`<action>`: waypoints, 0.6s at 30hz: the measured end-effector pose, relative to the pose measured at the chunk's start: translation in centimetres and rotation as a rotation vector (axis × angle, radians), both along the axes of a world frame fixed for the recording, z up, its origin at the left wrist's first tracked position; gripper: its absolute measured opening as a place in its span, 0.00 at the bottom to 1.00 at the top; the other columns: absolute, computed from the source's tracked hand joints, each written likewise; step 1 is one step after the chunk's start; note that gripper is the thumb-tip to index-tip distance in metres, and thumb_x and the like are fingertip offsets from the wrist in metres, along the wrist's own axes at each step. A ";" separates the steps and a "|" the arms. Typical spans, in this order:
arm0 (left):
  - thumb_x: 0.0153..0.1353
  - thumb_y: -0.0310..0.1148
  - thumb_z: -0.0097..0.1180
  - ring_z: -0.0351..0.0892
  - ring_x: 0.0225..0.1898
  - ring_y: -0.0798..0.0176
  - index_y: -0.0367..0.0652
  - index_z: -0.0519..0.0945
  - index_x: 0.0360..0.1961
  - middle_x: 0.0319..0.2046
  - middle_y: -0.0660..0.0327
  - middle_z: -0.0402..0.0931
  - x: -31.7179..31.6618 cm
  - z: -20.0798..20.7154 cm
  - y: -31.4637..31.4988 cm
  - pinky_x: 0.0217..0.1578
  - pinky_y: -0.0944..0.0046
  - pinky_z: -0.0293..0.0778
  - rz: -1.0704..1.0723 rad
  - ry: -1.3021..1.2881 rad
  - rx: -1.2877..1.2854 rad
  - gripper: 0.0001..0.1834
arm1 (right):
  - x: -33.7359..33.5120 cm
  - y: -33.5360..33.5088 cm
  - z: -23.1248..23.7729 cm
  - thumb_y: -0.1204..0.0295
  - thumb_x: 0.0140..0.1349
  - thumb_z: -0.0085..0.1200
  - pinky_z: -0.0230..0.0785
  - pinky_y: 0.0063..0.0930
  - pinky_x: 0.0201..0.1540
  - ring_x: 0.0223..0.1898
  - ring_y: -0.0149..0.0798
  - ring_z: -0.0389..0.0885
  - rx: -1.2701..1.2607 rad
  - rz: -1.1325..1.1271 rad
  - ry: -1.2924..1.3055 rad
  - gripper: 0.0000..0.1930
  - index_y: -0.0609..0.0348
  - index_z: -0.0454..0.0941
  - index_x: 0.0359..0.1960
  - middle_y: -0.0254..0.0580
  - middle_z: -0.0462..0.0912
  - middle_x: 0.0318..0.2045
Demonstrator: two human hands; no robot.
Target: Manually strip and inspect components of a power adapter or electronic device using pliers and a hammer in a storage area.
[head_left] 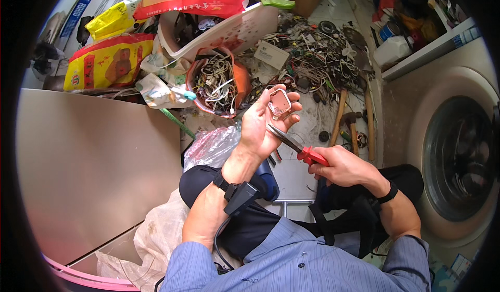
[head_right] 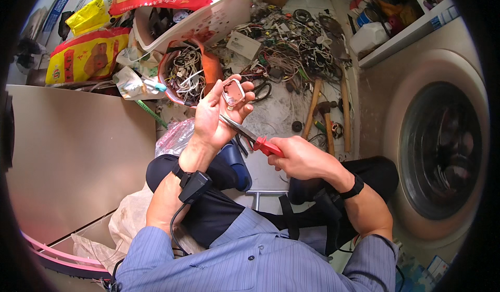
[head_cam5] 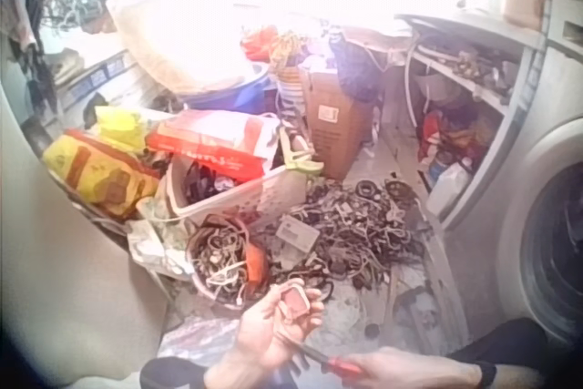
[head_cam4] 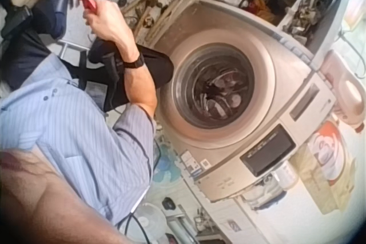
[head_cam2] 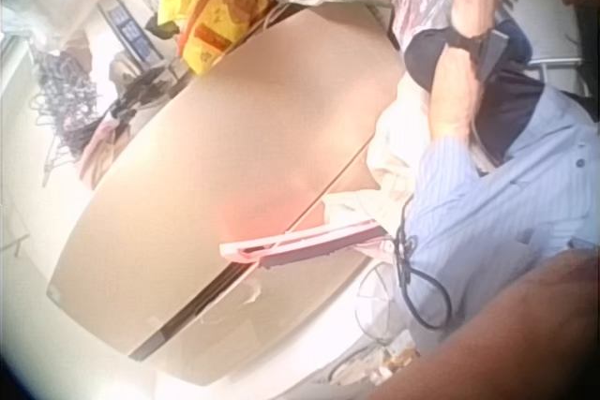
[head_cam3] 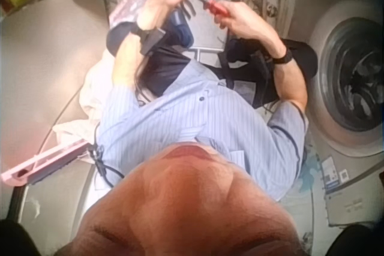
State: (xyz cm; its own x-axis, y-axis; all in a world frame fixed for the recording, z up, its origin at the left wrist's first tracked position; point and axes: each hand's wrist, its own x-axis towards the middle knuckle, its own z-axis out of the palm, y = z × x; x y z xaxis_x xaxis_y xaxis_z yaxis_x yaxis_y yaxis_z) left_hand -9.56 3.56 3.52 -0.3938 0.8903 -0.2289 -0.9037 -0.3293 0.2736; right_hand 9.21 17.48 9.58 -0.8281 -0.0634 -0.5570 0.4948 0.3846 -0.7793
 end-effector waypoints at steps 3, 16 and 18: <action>0.79 0.42 0.40 0.84 0.51 0.46 0.39 0.76 0.57 0.54 0.43 0.80 -0.1 -0.2 0.0 0.49 0.48 0.85 0.011 -0.029 -0.055 0.20 | 0.2 0.4 -0.3 0.71 0.71 0.55 0.80 0.30 0.31 0.34 0.36 0.85 -0.213 -0.054 -0.115 0.10 0.64 0.77 0.48 0.43 0.85 0.33; 0.76 0.41 0.45 0.82 0.50 0.46 0.36 0.75 0.61 0.50 0.44 0.81 -0.4 0.2 -0.3 0.50 0.52 0.82 0.116 -0.002 0.023 0.22 | 1.0 0.0 -0.2 0.67 0.75 0.51 0.80 0.26 0.28 0.33 0.29 0.84 -0.570 -0.192 -0.201 0.12 0.63 0.76 0.49 0.37 0.83 0.32; 0.75 0.40 0.46 0.81 0.52 0.45 0.34 0.75 0.62 0.51 0.42 0.81 -0.5 -0.1 -0.2 0.54 0.51 0.80 0.105 -0.024 0.084 0.23 | 0.8 0.1 0.0 0.66 0.75 0.51 0.80 0.26 0.28 0.33 0.29 0.84 -0.565 -0.205 -0.193 0.12 0.63 0.76 0.49 0.37 0.83 0.32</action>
